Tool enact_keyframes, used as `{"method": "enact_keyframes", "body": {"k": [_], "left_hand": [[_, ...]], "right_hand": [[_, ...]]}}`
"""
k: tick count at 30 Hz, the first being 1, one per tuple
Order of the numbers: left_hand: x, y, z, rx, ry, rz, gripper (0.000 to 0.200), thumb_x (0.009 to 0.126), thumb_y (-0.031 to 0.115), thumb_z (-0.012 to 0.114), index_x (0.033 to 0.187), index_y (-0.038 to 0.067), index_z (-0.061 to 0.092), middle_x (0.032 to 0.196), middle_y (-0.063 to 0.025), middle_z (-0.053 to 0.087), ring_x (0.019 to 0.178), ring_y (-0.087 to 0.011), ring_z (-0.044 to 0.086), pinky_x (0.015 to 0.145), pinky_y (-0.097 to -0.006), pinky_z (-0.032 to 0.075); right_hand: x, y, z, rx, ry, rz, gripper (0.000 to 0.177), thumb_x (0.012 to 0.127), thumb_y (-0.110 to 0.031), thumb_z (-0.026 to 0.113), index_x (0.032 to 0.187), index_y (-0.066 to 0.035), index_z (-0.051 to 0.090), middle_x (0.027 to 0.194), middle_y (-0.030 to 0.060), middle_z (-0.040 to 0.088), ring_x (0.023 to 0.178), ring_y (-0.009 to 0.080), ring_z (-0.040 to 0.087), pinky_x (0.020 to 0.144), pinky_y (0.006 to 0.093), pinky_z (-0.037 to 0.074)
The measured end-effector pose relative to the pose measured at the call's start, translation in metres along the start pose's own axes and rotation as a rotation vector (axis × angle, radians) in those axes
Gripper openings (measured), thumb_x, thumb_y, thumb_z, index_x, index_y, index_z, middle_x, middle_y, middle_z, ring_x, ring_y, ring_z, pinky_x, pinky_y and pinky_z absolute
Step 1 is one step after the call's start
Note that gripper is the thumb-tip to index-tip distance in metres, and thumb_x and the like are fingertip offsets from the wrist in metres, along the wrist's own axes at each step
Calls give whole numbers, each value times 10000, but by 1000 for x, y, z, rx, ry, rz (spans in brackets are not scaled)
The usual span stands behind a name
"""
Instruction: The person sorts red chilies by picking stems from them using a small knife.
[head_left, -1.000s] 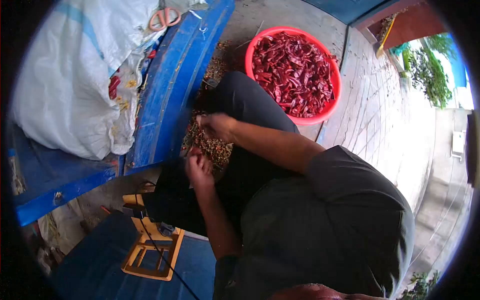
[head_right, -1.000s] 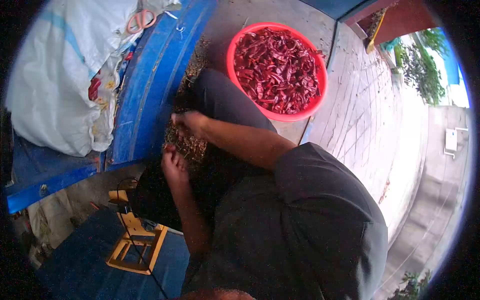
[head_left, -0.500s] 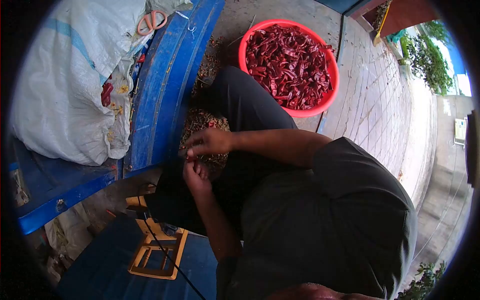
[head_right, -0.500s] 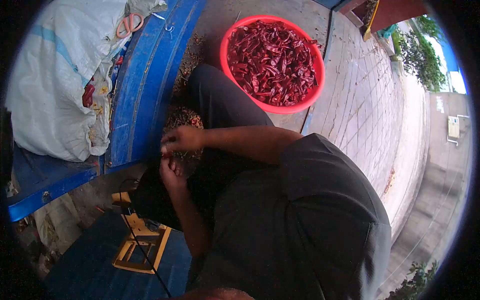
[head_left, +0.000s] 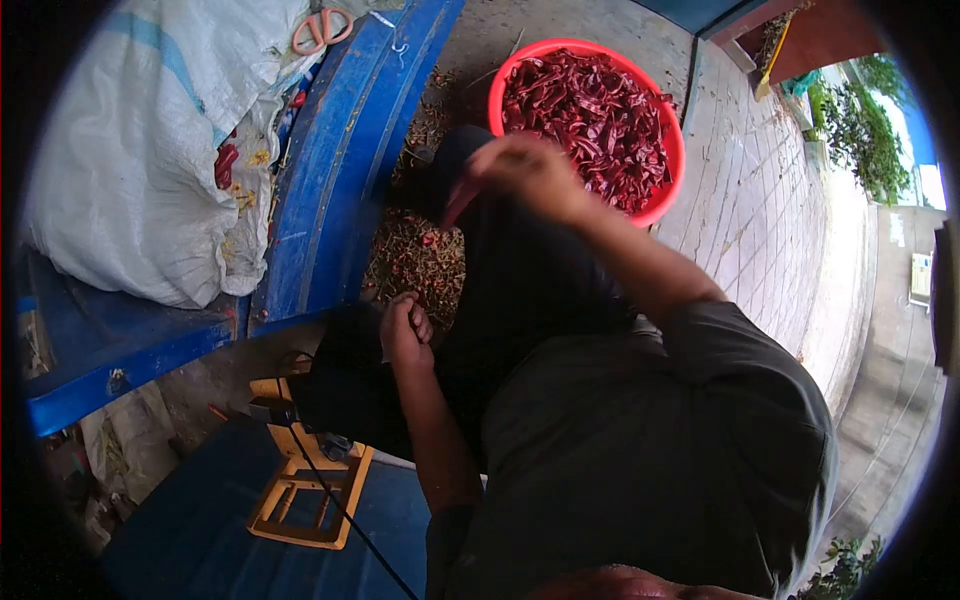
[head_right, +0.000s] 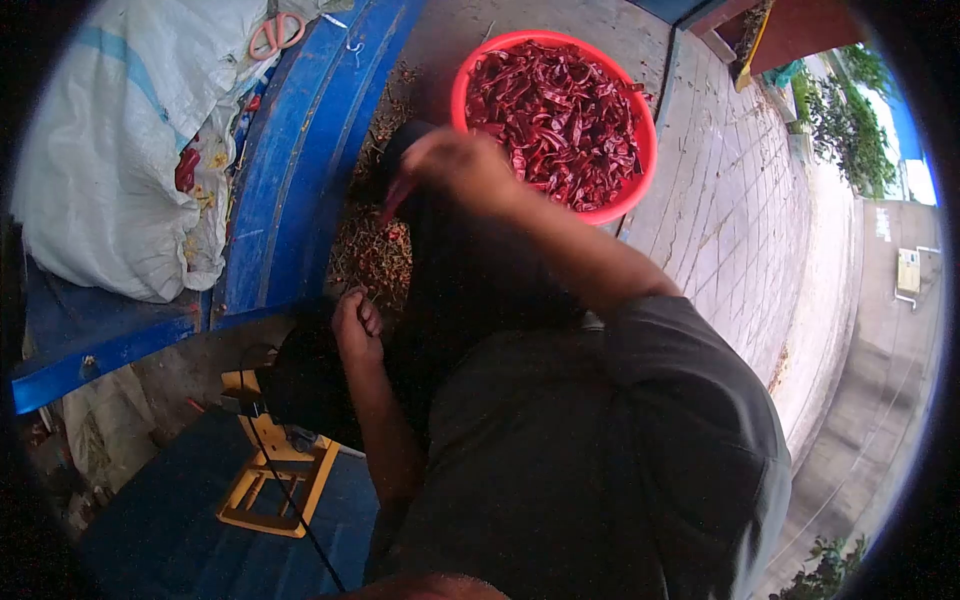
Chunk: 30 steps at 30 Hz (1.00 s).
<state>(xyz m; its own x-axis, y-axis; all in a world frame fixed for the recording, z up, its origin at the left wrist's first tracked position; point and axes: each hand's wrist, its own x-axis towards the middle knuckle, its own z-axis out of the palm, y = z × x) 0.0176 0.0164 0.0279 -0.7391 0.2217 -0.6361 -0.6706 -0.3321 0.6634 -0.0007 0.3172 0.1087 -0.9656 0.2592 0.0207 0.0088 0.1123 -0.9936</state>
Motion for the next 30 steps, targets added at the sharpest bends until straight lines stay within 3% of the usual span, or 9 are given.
{"method": "enact_keyframes", "body": {"k": [4, 6, 8, 13, 17, 20, 24, 27, 30], "left_hand": [[2, 2, -3, -35, -17, -19, 149, 914, 147, 560, 994, 30, 604, 626, 12, 452, 473, -72, 374, 415, -225, 285], [2, 1, 3, -45, -22, -12, 151, 910, 155, 568, 989, 32, 606, 627, 16, 451, 475, -68, 372, 417, -220, 281], [2, 2, 9, -31, 7, -13, 149, 907, 162, 577, 981, 37, 610, 630, 23, 451, 479, -59, 369, 423, -212, 276], [5, 3, -6, -32, 14, 1, 124, 916, 146, 564, 965, 40, 606, 629, 36, 469, 472, -53, 375, 414, -234, 289], [-1, 5, -13, -122, 1, 0, 121, 921, 125, 545, 967, 28, 601, 623, 27, 475, 457, -58, 381, 404, -236, 297], [-2, 3, -23, -165, -1, 2, 119, 921, 118, 541, 973, 28, 599, 621, 25, 474, 451, -57, 382, 397, -234, 302], [-1, 1, -31, -203, -19, 10, 144, 944, 125, 533, 996, 29, 626, 646, 19, 493, 465, -72, 397, 413, -258, 315], [3, -1, -33, -232, -20, 10, 129, 941, 119, 531, 989, 35, 617, 646, 23, 487, 470, -68, 394, 414, -250, 310], [4, -3, -34, -269, -39, 23, 122, 936, 115, 536, 990, 38, 614, 649, 27, 485, 475, -66, 392, 418, -245, 304]], "right_hand": [[-1, -7, -118, -293, 431, 165, 248, 940, -187, 636, 1093, 4, 680, 943, 64, 717, 906, 144, 667, 795, 288, 539], [-7, 18, -162, -737, 476, 187, 321, 915, -175, 631, 1173, 15, 658, 1014, 88, 715, 926, 167, 668, 836, 306, 530], [1, 71, -184, -602, 500, 77, 380, 895, -181, 626, 1223, 10, 636, 1082, 109, 702, 979, 175, 661, 876, 315, 515], [53, -10, -4, -275, 86, 128, 310, 908, -115, 662, 1191, 8, 646, 1115, 112, 690, 1042, 182, 647, 918, 302, 497], [114, -33, 120, -385, -173, -380, 282, 875, -183, 720, 1122, -51, 691, 1040, 132, 685, 955, 267, 668, 858, 340, 518], [166, -56, 195, -624, -104, -622, 296, 855, -216, 729, 1122, -93, 703, 1002, 135, 669, 949, 284, 651, 836, 348, 524], [216, -72, 259, -849, -38, -798, 216, 817, -244, 659, 961, -89, 703, 999, 155, 679, 995, 351, 636, 855, 479, 514], [243, -60, 282, -1102, -95, -626, 165, 820, -234, 624, 870, -84, 670, 934, 161, 680, 993, 357, 635, 811, 496, 517], [248, -51, 275, -983, -153, -698, 137, 778, -144, 642, 871, -52, 602, 934, 182, 657, 900, 406, 616, 784, 506, 488]]}}
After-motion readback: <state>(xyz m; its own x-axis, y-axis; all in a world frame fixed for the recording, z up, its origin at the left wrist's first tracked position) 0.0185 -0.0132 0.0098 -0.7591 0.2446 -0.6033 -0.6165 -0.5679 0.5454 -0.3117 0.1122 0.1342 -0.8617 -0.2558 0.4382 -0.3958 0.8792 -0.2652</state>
